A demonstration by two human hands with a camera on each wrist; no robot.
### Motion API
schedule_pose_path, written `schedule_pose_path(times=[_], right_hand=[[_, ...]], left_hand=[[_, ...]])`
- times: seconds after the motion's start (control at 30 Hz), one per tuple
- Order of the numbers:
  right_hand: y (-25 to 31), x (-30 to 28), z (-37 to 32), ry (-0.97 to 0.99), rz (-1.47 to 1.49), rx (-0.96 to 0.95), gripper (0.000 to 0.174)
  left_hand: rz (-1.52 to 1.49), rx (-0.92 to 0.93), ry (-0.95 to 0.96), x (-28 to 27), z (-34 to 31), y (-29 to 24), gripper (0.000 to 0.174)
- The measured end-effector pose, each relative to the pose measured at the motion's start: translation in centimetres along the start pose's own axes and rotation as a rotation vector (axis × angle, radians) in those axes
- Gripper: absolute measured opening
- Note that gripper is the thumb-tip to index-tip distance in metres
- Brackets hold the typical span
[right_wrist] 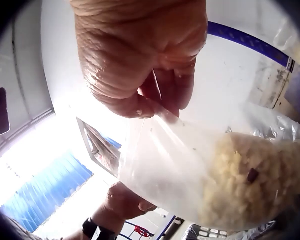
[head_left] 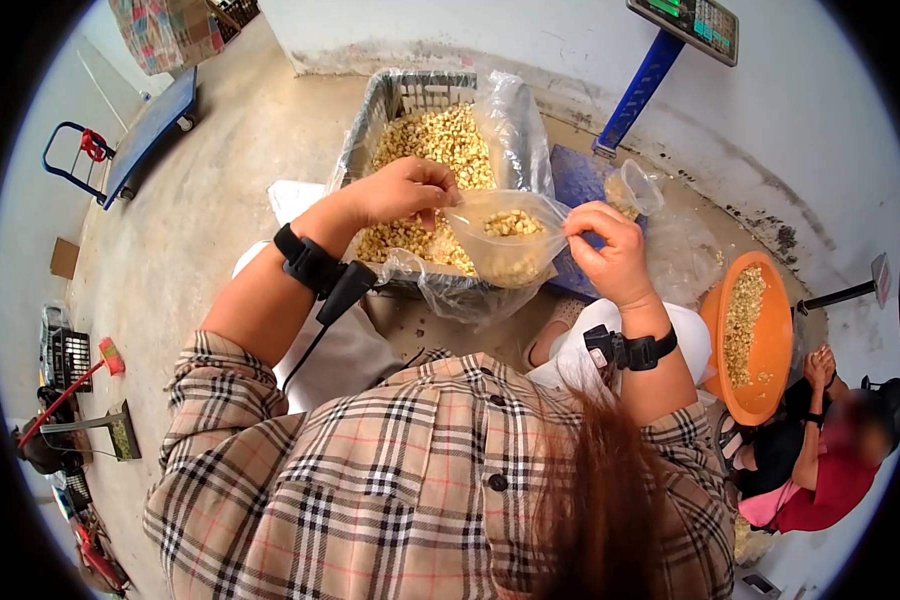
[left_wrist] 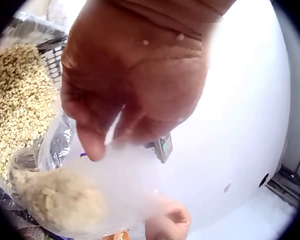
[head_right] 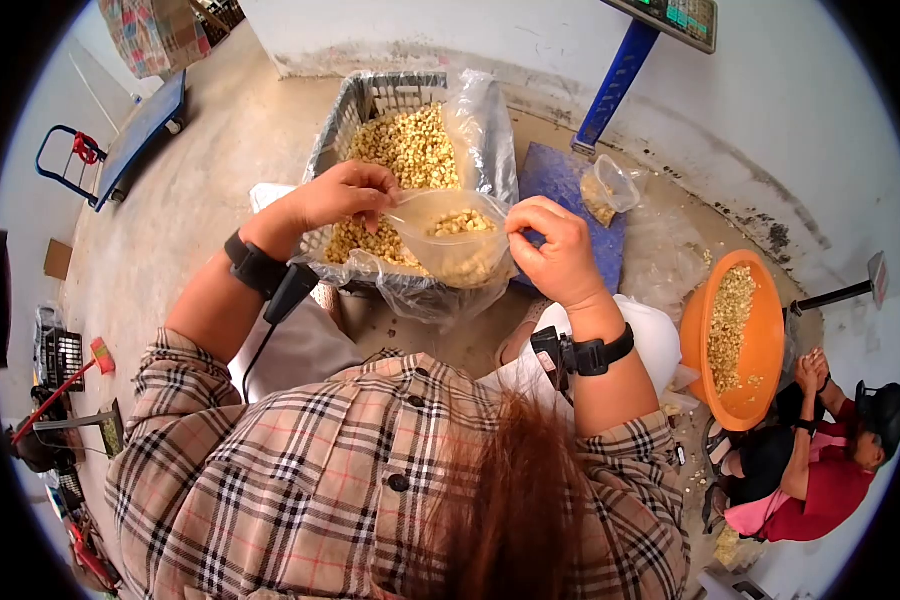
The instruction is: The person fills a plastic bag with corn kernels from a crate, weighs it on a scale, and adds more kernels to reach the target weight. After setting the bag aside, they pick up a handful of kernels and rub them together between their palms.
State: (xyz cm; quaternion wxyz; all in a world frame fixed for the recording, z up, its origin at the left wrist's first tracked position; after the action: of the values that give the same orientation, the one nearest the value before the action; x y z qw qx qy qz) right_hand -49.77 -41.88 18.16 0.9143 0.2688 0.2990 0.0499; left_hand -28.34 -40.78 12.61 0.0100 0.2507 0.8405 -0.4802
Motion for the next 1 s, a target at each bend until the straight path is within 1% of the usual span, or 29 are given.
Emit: schedule_pose_path(times=[0.03, 0.07, 0.17, 0.2, 0.3, 0.33, 0.43, 0.47, 0.57, 0.6, 0.7, 0.8, 0.83, 0.87, 0.9, 1.0], right_hand=[[-0.4, 0.0, -0.2, -0.016, 0.035, 0.021, 0.008], [-0.9, 0.0, -0.4, -0.034, 0.071, 0.045, 0.008], [-1.2, -0.1, -0.6, -0.068, 0.114, 0.083, 0.008], [-1.2, -0.1, -0.6, -0.072, 0.117, 0.089, 0.008], [-1.2, -0.3, -0.5, -0.069, 0.108, 0.097, 0.009], [-1.3, -0.3, -0.7, -0.070, 0.109, 0.106, 0.009], [-1.7, -0.5, -0.9, -0.087, 0.124, 0.127, 0.009], [-1.6, -0.4, -0.8, -0.095, 0.142, 0.132, 0.009], [-1.8, -0.3, -0.9, -0.092, 0.161, 0.133, 0.011], [-1.9, -0.2, -1.0, -0.087, 0.162, 0.130, 0.012], [-3.0, 0.2, -2.0, -0.139, 0.281, 0.245, 0.025], [-3.2, -0.1, -2.0, -0.221, 0.338, 0.284, 0.036], [-3.5, -0.2, -2.2, -0.231, 0.365, 0.299, 0.038], [-3.8, -0.2, -2.4, -0.239, 0.394, 0.317, 0.040], [-4.1, -0.1, -2.5, -0.247, 0.424, 0.334, 0.041], [-4.7, -0.2, -2.8, -0.255, 0.415, 0.342, 0.040]], left_hand=[[-0.199, -0.025, 0.056, 0.2, -0.1, 0.9, 0.014], [-0.365, 0.047, 0.142, 0.6, -0.5, 1.3, 0.022], [-0.361, 0.324, 0.089, 1.1, -0.8, 1.2, 0.032], [-0.408, 0.295, 0.063, 1.1, -0.5, 1.5, 0.033], [-0.301, 0.253, -0.093, 0.8, 0.5, 1.8, 0.025], [-0.354, 0.235, -0.150, 0.6, 0.4, 1.8, 0.016], [-0.378, 0.201, -0.125, 0.9, 0.3, 1.9, 0.016], [-0.418, 0.223, -0.156, 0.9, 0.3, 1.9, 0.015], [-0.405, 0.241, -0.151, 1.0, 0.5, 2.0, 0.014], [-0.377, 0.237, -0.170, 1.0, 0.5, 2.1, 0.009], [-0.414, 0.224, -0.195, 0.8, 0.9, 2.8, 0.008], [-0.469, 0.212, -0.241, 0.5, 1.1, 3.3, 0.007], [-0.477, 0.204, -0.262, 0.4, 1.1, 3.5, 0.008], [-0.517, 0.234, -0.245, 0.4, 1.2, 3.5, 0.009], [-0.518, 0.252, -0.267, 0.3, 1.0, 3.5, 0.010], [-0.523, 0.224, -0.273, 0.3, 1.1, 3.6, 0.010]])
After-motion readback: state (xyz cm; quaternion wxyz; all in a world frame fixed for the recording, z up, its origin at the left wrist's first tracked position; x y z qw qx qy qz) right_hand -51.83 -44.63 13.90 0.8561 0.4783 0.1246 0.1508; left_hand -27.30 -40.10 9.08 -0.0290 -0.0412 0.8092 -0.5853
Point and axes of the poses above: each hand's wrist, its own z-axis towards the middle knuckle, its own x-axis out of the palm, y = z × x, the point moved 8 cm from there along z, towards the middle knuckle, and after that the axes turned 14 degrees about -x, right-handed, at the moved point
